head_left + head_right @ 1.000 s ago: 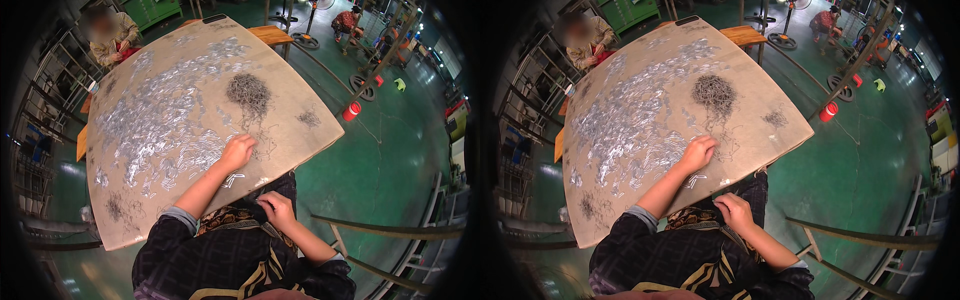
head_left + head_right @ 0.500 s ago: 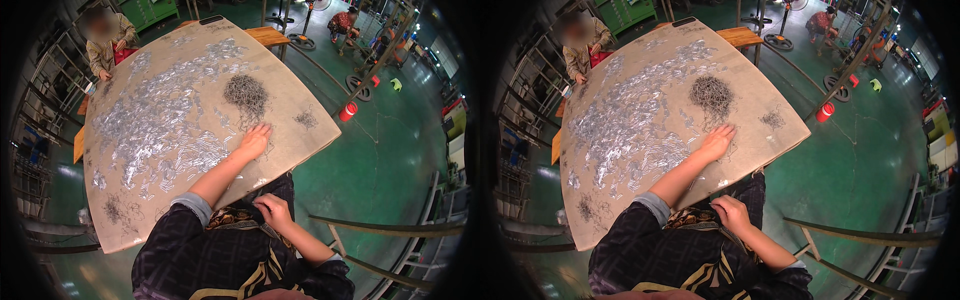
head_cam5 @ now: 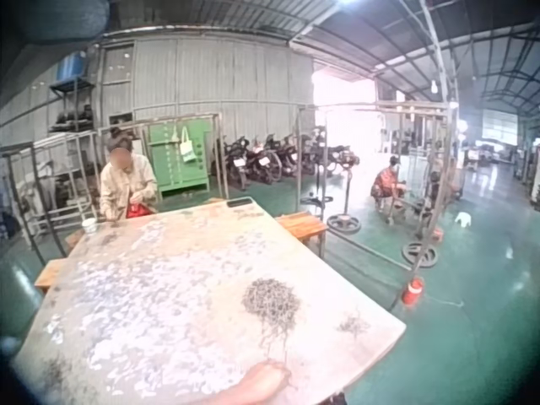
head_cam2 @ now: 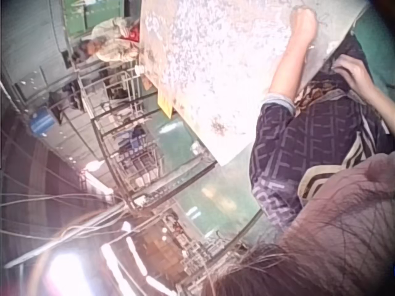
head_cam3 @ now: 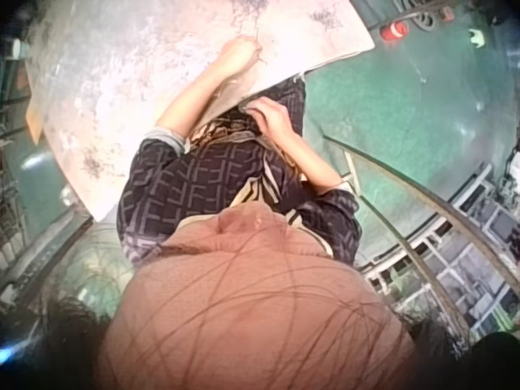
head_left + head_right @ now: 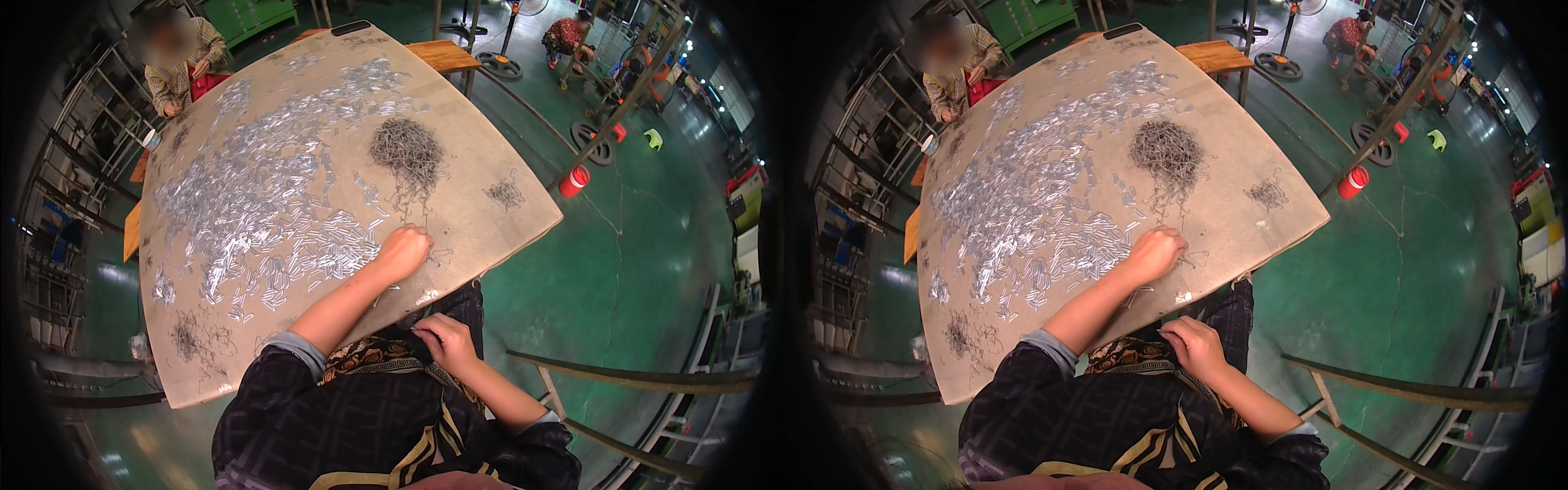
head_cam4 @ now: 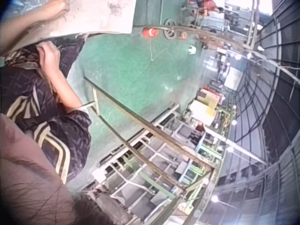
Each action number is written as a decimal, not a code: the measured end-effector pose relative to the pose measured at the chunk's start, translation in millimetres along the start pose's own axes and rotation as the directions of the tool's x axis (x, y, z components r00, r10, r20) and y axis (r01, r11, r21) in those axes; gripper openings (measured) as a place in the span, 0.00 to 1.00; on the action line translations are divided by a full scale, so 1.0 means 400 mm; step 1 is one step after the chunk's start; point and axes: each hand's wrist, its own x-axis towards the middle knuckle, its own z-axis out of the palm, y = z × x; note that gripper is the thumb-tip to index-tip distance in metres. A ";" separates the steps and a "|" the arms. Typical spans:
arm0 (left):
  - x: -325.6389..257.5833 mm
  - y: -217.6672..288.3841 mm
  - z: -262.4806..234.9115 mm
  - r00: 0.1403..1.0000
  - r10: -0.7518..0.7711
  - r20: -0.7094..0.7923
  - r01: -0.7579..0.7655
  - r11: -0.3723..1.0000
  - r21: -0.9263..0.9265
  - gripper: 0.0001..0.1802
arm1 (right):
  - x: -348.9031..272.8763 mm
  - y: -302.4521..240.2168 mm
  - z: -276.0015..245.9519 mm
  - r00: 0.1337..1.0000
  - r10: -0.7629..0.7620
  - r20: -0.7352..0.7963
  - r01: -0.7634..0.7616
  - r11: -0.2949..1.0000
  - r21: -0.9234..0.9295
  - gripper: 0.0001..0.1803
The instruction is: The person repeatedly picks up small silver wire pieces and dark wire fragments from a table, joins them by hand, and places the assembled units onto a nearby metal rack. The process is continuous and repetitive throughout the clip.
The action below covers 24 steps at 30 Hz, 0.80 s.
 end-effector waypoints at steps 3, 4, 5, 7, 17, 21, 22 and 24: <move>0.020 0.009 0.057 0.998 0.043 -0.047 -0.036 0.991 0.132 0.08 | 0.000 0.003 0.003 1.000 -0.009 -0.006 0.009 1.000 -0.011 0.07; 0.027 0.021 0.067 0.997 0.063 -0.049 -0.053 0.982 0.179 0.08 | -0.001 0.003 0.003 1.000 -0.006 -0.008 0.006 1.000 -0.019 0.07; 0.034 0.034 0.075 0.995 0.084 -0.049 -0.070 0.971 0.226 0.08 | -0.002 0.003 0.003 1.000 -0.003 -0.010 0.003 1.000 -0.027 0.07; 0.048 0.062 0.075 0.992 0.117 -0.035 -0.101 0.949 0.297 0.08 | -0.003 0.001 0.002 1.000 -0.005 -0.021 0.004 0.999 -0.036 0.07; 0.068 0.038 0.026 0.985 -0.173 0.000 0.172 0.981 -0.093 0.04 | -0.002 -0.002 -0.008 0.996 0.017 -0.085 -0.023 0.998 -0.064 0.07; -0.029 0.003 -0.040 0.950 -0.243 0.197 0.305 0.585 -0.751 0.02 | -0.008 0.010 -0.005 0.993 0.065 -0.095 -0.069 0.997 -0.038 0.07; -0.063 0.007 -0.055 0.955 -0.193 0.227 0.295 0.511 -0.807 0.01 | -0.008 0.014 -0.004 0.992 0.073 -0.099 -0.077 0.997 -0.032 0.07; -0.139 0.043 -0.097 0.960 -0.093 0.263 0.279 0.346 -0.896 0.01 | -0.004 0.014 -0.003 0.992 0.075 -0.102 -0.078 0.997 -0.027 0.07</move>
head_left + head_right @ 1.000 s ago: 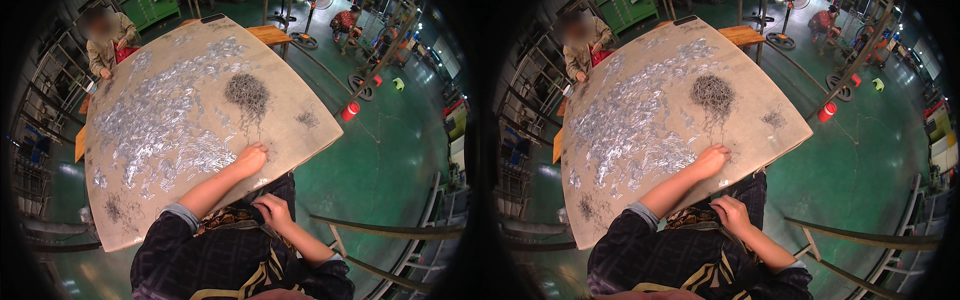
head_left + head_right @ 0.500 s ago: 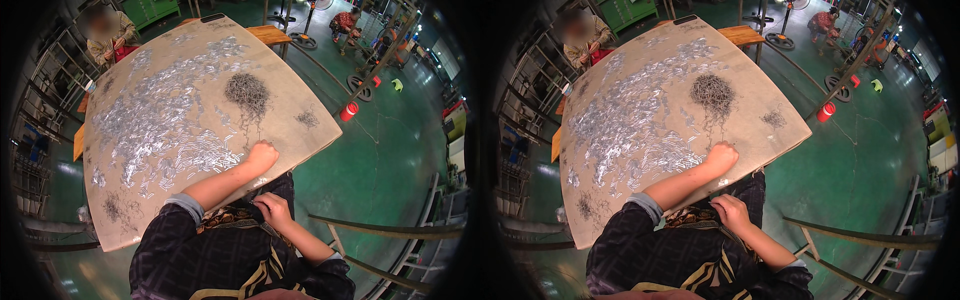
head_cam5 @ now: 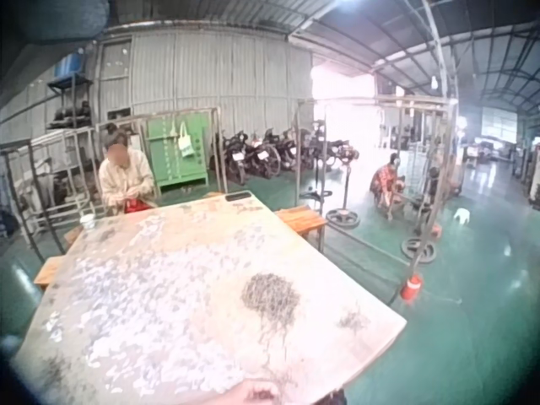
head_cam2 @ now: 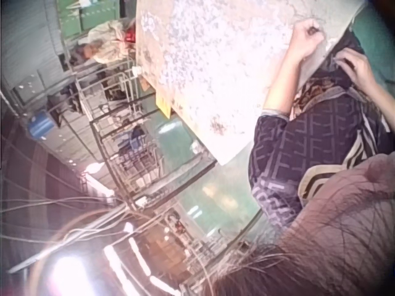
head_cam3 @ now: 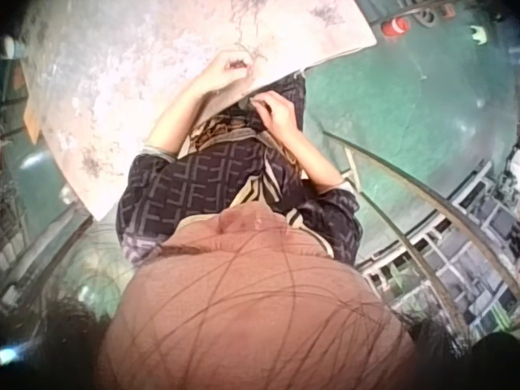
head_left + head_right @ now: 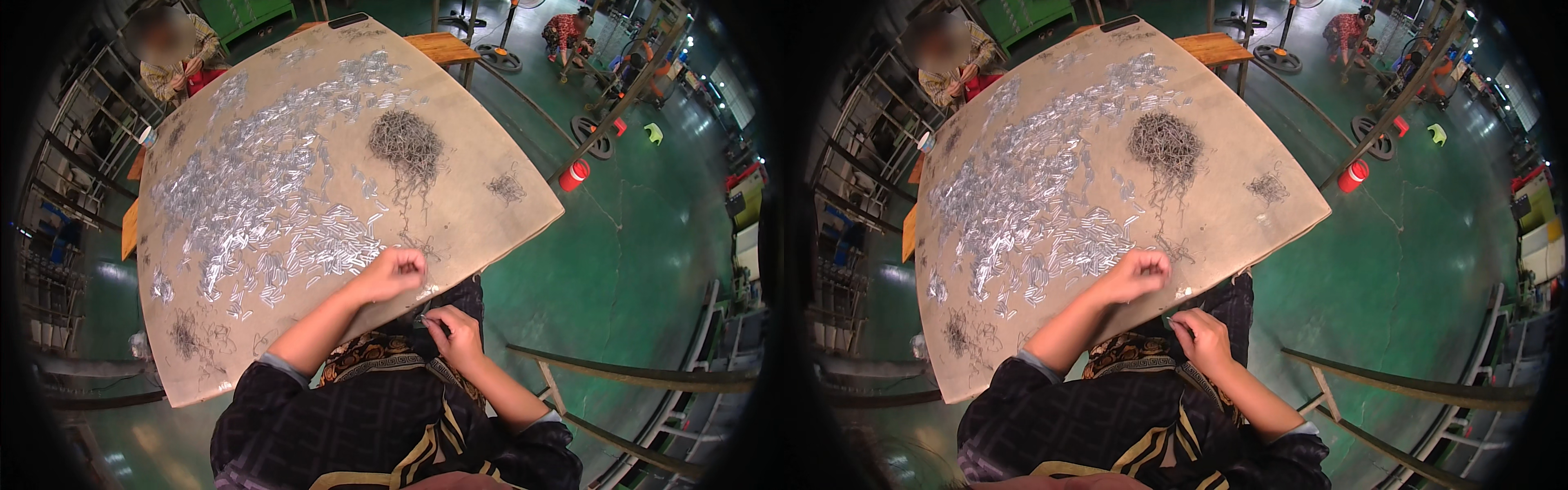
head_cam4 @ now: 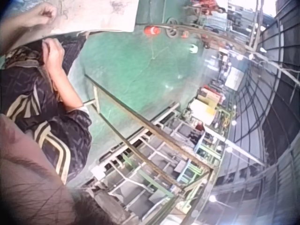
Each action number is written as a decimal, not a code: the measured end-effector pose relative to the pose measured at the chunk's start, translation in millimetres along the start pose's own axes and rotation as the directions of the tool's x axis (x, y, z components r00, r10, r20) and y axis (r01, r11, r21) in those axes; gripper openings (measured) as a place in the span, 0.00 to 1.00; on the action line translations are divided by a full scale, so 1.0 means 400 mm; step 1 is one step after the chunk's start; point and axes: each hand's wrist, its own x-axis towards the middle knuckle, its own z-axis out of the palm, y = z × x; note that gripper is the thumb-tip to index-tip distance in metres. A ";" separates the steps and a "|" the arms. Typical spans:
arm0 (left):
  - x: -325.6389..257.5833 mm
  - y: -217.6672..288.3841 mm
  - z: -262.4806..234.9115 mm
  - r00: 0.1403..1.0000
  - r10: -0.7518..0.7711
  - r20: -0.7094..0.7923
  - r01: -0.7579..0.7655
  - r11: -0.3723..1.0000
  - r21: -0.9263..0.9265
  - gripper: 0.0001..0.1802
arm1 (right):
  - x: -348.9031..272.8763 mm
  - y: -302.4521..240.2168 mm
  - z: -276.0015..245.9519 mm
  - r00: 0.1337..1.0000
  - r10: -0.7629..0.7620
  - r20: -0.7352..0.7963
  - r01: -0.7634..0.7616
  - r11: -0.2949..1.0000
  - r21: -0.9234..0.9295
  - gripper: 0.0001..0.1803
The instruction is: The person repeatedly picks up small silver wire pieces and dark wire fragments from a table, joins them by hand, and places the assembled units onto a nearby metal rack. The process is continuous and repetitive throughout the clip.
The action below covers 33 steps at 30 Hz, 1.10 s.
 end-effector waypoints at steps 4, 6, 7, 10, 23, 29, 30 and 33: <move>-0.097 0.007 0.058 0.996 0.083 -0.035 -0.082 0.996 0.045 0.04 | 0.006 -0.002 0.004 1.000 0.007 -0.006 -0.007 1.000 0.000 0.07; -0.121 -0.006 0.066 0.997 0.035 -0.075 -0.023 0.988 0.156 0.04 | 0.006 -0.001 0.008 1.000 0.016 0.005 -0.016 1.000 0.005 0.07; -0.130 -0.020 0.071 0.992 0.055 -0.111 -0.034 0.983 0.183 0.04 | 0.007 -0.003 0.010 1.000 0.013 0.008 -0.013 1.000 0.010 0.07; -0.141 -0.028 0.084 0.987 0.005 -0.159 0.027 0.980 0.196 0.05 | 0.006 -0.007 0.013 1.000 0.002 0.014 -0.002 1.000 0.020 0.07; -0.159 -0.042 0.104 0.983 0.111 -0.144 -0.098 0.991 0.091 0.03 | 0.004 -0.012 0.010 0.999 0.039 0.029 -0.040 0.999 0.029 0.08; -0.163 -0.039 0.107 0.981 0.146 -0.126 -0.141 0.989 0.051 0.04 | 0.003 -0.012 0.008 0.999 0.023 0.040 -0.024 0.999 0.041 0.08; -0.163 -0.039 0.107 0.980 0.155 -0.127 -0.147 0.987 0.067 0.05 | 0.003 -0.013 0.007 0.999 0.026 0.043 -0.028 0.998 0.047 0.08; -0.163 -0.037 0.108 0.941 0.315 -0.126 -0.275 0.925 0.260 0.05 | 0.002 -0.012 0.006 0.998 0.052 0.046 -0.055 0.997 0.061 0.08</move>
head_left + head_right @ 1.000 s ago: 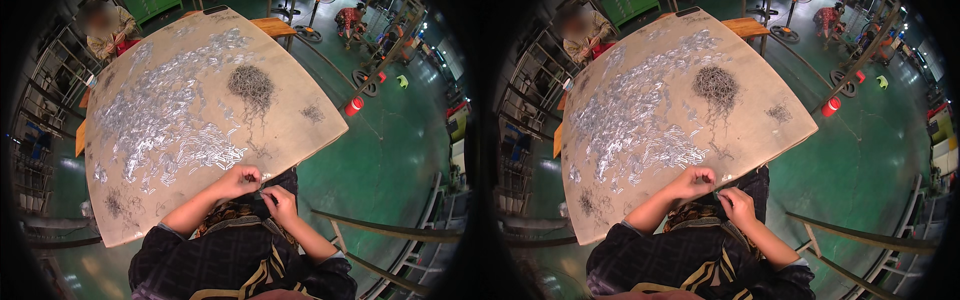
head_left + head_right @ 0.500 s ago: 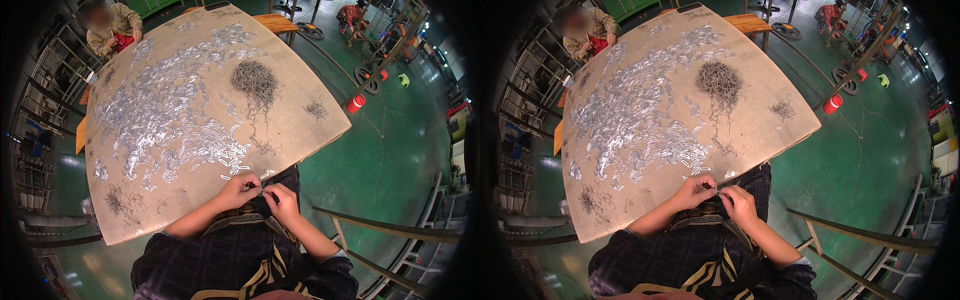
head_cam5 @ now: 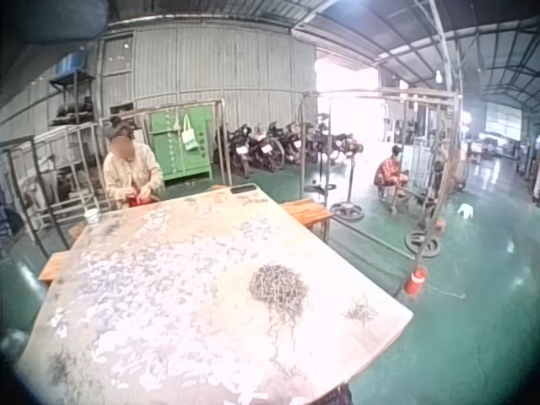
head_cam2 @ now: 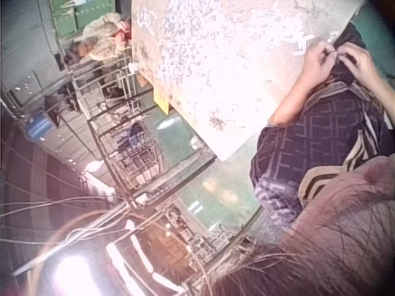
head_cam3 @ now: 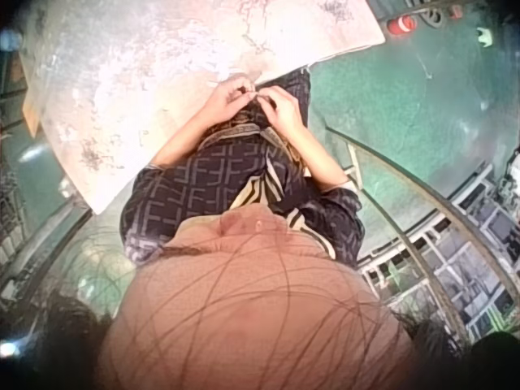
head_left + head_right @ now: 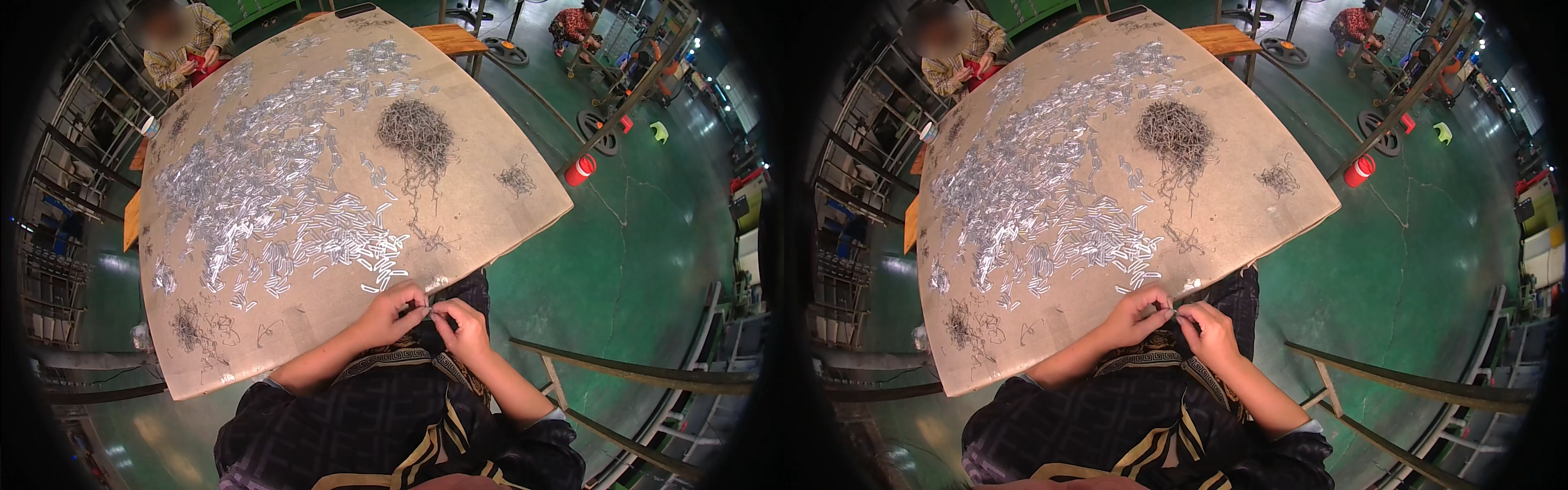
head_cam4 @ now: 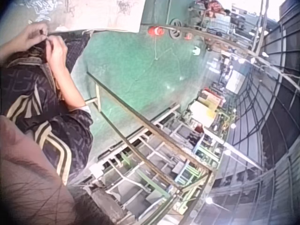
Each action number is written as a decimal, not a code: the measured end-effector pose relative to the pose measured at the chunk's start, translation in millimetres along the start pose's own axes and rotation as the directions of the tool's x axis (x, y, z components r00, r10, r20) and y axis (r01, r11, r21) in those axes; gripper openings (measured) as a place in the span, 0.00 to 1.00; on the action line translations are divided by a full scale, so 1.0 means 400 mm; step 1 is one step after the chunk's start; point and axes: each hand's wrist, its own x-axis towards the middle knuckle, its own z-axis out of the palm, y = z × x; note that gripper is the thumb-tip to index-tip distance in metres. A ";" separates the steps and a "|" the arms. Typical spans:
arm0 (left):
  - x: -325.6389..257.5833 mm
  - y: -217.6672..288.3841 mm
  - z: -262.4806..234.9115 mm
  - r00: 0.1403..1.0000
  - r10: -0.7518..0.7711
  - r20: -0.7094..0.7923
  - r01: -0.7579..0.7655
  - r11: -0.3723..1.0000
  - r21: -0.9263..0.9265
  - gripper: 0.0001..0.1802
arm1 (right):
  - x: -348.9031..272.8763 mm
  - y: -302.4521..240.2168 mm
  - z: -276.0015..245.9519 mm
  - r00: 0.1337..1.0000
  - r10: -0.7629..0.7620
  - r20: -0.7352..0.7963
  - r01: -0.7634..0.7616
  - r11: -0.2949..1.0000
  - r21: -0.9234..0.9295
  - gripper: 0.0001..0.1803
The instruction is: The person repeatedly picks up small silver wire pieces and dark wire fragments from a table, joins them by hand, and places the assembled units onto a nearby metal rack. The process is continuous and repetitive throughout the clip.
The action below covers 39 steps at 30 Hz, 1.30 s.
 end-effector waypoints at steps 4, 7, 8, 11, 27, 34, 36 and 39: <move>0.005 0.004 0.015 0.960 0.275 -0.047 -0.256 0.934 0.250 0.07 | -0.001 0.010 -0.001 1.000 0.013 0.010 -0.013 1.000 0.007 0.06; -0.006 -0.010 0.026 0.951 0.302 -0.071 -0.271 0.919 0.288 0.08 | 0.002 0.011 -0.005 0.999 0.002 0.035 -0.003 1.000 0.016 0.06; -0.010 -0.009 0.028 0.946 0.316 -0.078 -0.280 0.912 0.301 0.08 | 0.003 0.012 -0.010 0.999 -0.001 0.051 0.000 1.000 0.025 0.06; -0.021 -0.005 0.027 0.927 0.366 -0.085 -0.316 0.882 0.351 0.09 | 0.018 0.013 -0.030 0.993 0.009 0.118 -0.023 0.993 0.112 0.06; -0.043 0.018 0.033 0.896 0.444 -0.012 -0.392 0.802 0.450 0.12 | 0.171 0.168 0.180 0.930 -0.321 0.181 0.367 0.841 -0.397 0.04; -0.037 0.004 0.038 0.924 0.380 -0.046 -0.340 0.870 0.357 0.12 | 0.180 0.109 0.130 0.990 -0.046 0.131 0.078 0.965 -0.250 0.06; -0.033 -0.012 0.040 0.941 0.336 -0.044 -0.304 0.896 0.324 0.12 | 0.172 0.102 0.090 0.998 0.042 0.057 -0.034 0.991 -0.128 0.08; -0.025 -0.022 0.044 0.952 0.298 -0.073 -0.264 0.916 0.304 0.12 | 0.151 0.101 0.038 0.930 0.344 0.127 -0.367 0.875 0.315 0.08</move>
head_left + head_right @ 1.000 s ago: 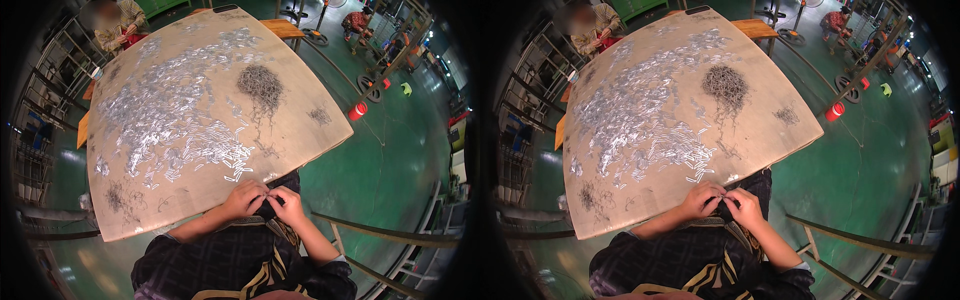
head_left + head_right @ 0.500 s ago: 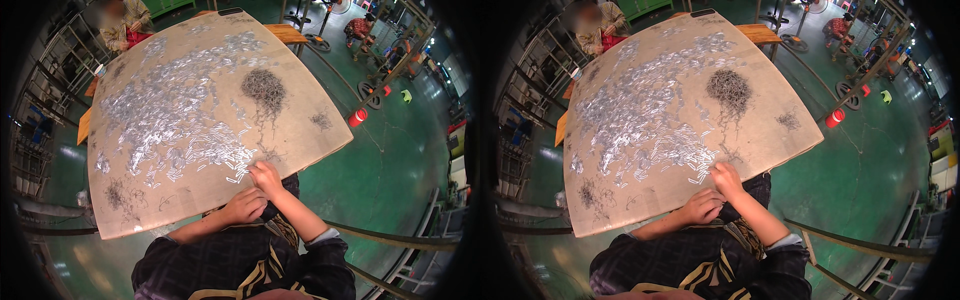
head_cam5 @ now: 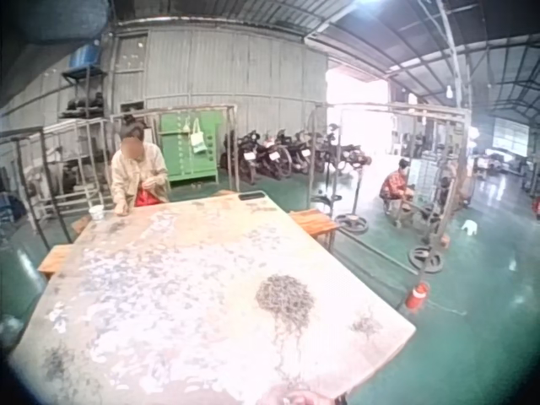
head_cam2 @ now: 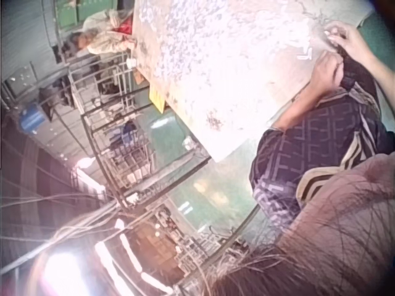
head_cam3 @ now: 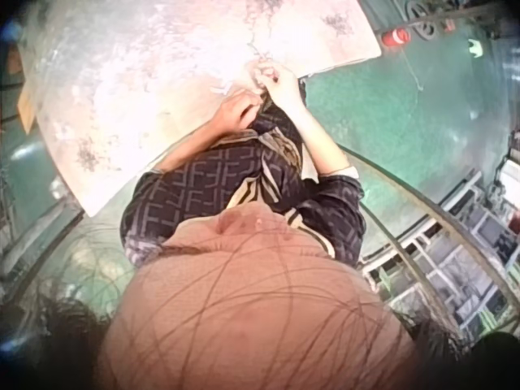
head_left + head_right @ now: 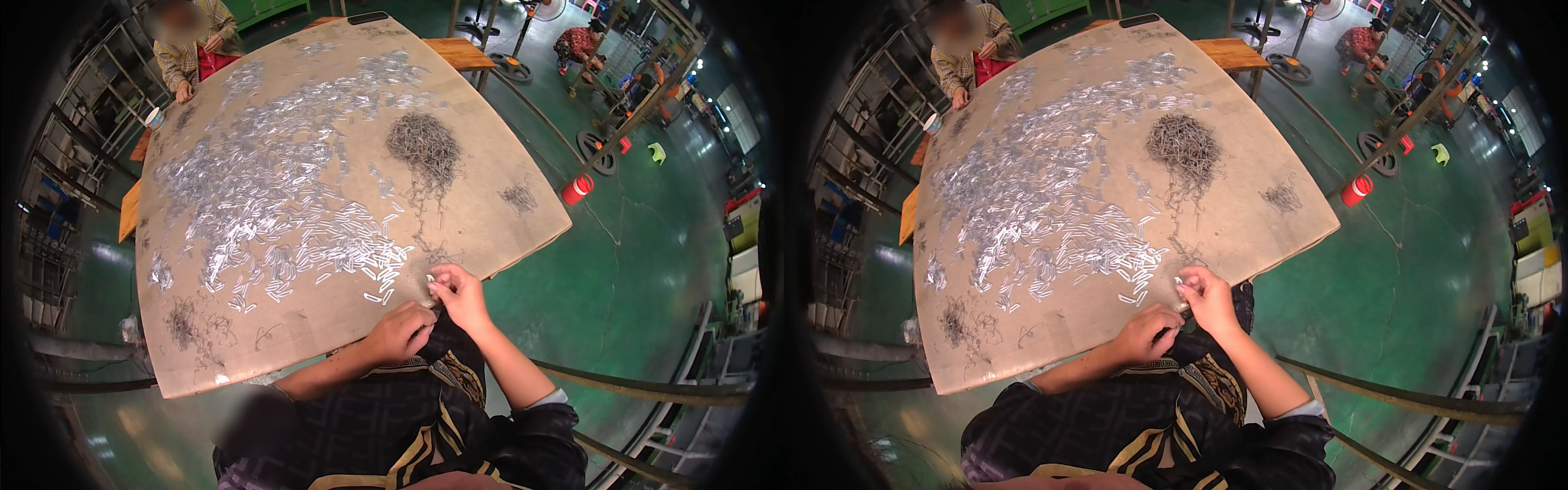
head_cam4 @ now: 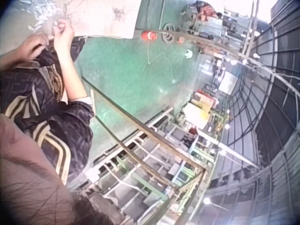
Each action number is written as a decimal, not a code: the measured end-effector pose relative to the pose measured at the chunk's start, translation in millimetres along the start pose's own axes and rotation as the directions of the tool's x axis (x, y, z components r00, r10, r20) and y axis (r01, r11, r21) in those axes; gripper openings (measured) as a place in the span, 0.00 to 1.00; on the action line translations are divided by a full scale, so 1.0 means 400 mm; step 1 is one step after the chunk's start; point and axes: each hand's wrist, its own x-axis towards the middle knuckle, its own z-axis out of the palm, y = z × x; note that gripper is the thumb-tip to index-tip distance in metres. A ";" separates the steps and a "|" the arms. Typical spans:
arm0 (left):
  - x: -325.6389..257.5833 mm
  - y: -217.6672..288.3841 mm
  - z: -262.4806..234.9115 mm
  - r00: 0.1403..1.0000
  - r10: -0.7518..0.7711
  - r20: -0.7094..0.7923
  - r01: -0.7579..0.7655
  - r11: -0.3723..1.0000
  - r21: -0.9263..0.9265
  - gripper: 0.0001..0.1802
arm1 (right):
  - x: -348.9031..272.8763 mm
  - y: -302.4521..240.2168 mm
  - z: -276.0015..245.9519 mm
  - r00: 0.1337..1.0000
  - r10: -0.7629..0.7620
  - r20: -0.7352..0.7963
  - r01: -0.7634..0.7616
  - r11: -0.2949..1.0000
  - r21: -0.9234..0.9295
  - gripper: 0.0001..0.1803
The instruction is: The person repeatedly picks up small silver wire pieces and dark wire fragments from a table, joins them by hand, and places the assembled units onto a nearby metal rack. The process is continuous and repetitive throughout the clip.
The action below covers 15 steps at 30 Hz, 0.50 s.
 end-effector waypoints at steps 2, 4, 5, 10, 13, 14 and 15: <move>0.007 -0.003 0.006 1.000 -0.010 -0.025 0.010 1.000 -0.007 0.12 | -0.032 -0.024 -0.024 0.998 0.064 -0.007 -0.061 0.980 0.190 0.07; 0.017 -0.004 0.010 0.999 -0.007 -0.048 0.006 1.000 -0.018 0.12 | -0.067 -0.082 -0.038 0.987 0.153 -0.048 -0.138 0.964 0.225 0.05; 0.021 -0.002 0.011 0.999 -0.014 -0.044 0.013 1.000 -0.018 0.12 | -0.080 -0.082 -0.042 0.988 0.134 -0.071 -0.111 0.957 0.267 0.05; 0.041 0.012 0.016 0.999 -0.033 -0.034 0.033 0.999 -0.022 0.11 | -0.124 -0.093 -0.045 0.991 0.079 -0.107 -0.052 0.971 0.232 0.06; 0.045 0.016 0.019 0.998 -0.054 -0.034 0.053 0.998 -0.027 0.10 | -0.135 -0.092 -0.045 0.990 0.061 -0.128 -0.030 0.972 0.232 0.06; 0.042 0.015 0.022 0.997 -0.066 -0.034 0.065 0.998 -0.024 0.10 | -0.137 -0.091 -0.045 0.989 0.059 -0.134 -0.026 0.972 0.233 0.06; 0.039 0.012 0.025 0.997 -0.076 -0.034 0.075 0.997 -0.021 0.10 | -0.140 -0.093 -0.044 0.988 0.052 -0.144 -0.022 0.980 0.200 0.06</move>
